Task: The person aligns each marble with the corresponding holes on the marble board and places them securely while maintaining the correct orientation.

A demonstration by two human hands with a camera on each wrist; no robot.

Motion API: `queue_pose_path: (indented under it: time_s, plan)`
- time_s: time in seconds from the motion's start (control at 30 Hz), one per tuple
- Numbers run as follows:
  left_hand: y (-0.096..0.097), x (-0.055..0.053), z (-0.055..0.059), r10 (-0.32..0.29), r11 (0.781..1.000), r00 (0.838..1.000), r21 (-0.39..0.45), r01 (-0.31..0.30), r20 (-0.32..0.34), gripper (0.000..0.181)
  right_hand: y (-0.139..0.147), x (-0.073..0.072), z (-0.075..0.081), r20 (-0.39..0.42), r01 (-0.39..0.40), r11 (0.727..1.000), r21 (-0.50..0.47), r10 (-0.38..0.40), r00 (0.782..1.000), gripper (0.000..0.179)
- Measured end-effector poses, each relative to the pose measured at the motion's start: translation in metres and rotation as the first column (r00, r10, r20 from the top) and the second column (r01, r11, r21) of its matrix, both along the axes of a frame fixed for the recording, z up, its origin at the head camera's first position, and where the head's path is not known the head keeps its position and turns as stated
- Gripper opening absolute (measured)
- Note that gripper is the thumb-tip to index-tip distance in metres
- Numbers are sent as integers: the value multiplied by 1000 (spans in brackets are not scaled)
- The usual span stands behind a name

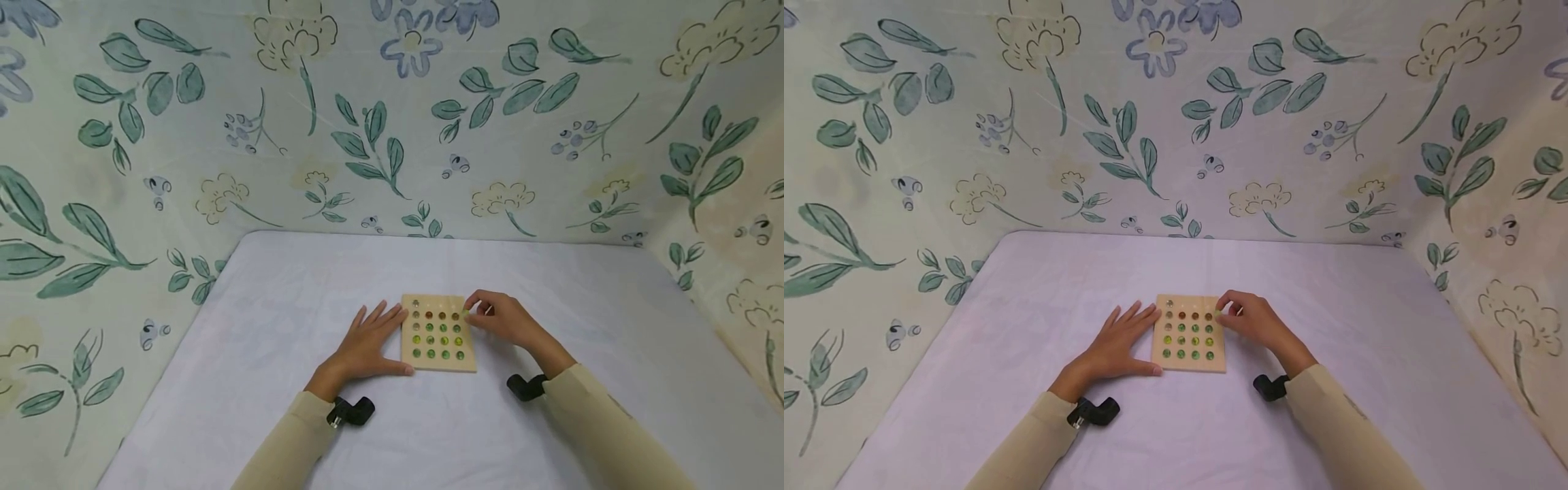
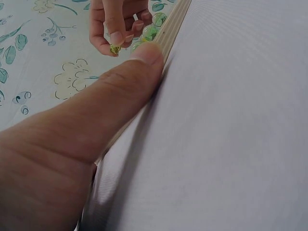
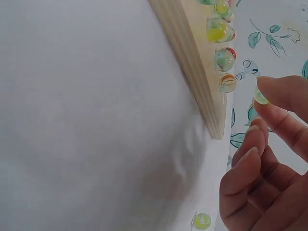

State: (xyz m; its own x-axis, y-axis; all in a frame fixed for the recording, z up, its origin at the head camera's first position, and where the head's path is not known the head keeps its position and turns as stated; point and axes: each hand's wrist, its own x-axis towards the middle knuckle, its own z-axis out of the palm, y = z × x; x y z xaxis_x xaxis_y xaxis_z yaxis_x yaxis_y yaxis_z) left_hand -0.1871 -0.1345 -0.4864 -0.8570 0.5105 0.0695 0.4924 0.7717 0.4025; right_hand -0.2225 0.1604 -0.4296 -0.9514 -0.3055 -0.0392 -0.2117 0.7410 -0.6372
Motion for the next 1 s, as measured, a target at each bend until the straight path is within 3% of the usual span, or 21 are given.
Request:
queue_pose_path:
  time_s: [0.73,1.0]
  plan:
    - [1,1,2,-2,1000,1000,7,2,16,110,-32,-26,2,39,21,999,-34,-19,999,13]
    - [1,0,0,8,1000,1000,-7,-8,22,111,-41,-31,-1,29,-25,998,-52,27,999,11]
